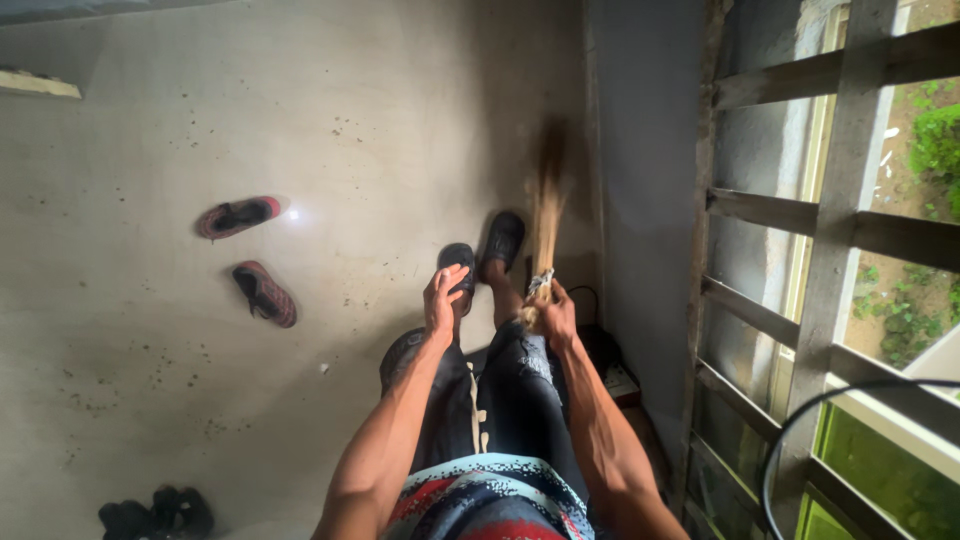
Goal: The person cleans a traditional hand broom by picking off debris by hand and shaking it.
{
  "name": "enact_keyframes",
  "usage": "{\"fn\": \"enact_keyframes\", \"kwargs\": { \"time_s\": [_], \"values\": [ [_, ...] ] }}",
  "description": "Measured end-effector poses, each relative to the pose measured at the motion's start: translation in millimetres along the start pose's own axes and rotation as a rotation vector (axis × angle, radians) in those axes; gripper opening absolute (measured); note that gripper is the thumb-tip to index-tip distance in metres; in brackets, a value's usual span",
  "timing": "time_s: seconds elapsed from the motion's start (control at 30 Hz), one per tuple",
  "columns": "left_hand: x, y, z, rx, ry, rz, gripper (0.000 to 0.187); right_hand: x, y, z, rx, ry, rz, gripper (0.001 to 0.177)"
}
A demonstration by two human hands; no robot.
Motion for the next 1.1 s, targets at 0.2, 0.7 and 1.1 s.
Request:
{"fn": "enact_keyframes", "kwargs": {
  "time_s": [0.2,0.7,1.1],
  "values": [
    [-18.8,4.7,-2.5,-0.014,-0.058,-0.017,0.066,-1.6,69.8,2.8,-0.065,-0.152,0.007,0.068],
    [-47.6,18.0,-14.0,-0.024,-0.078,-0.025,0.066,-35.0,-6.1,43.0,0.063,-0.597,0.022,0.085],
    [-90.6,20.8,-19.1,0.018,-0.083,0.061,0.062,19.9,97.4,81.3,0.031,-0.722,-0.075,0.047]
  ]
}}
Point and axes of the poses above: each hand's wrist, its own y-axis towards the middle knuckle, its own x-axis out of the back of the hand, z = x × y, the point moved 1 cm from there along y, towards the middle knuckle, and after that the axes turned 5 degrees about y, right-handed, at the moved point
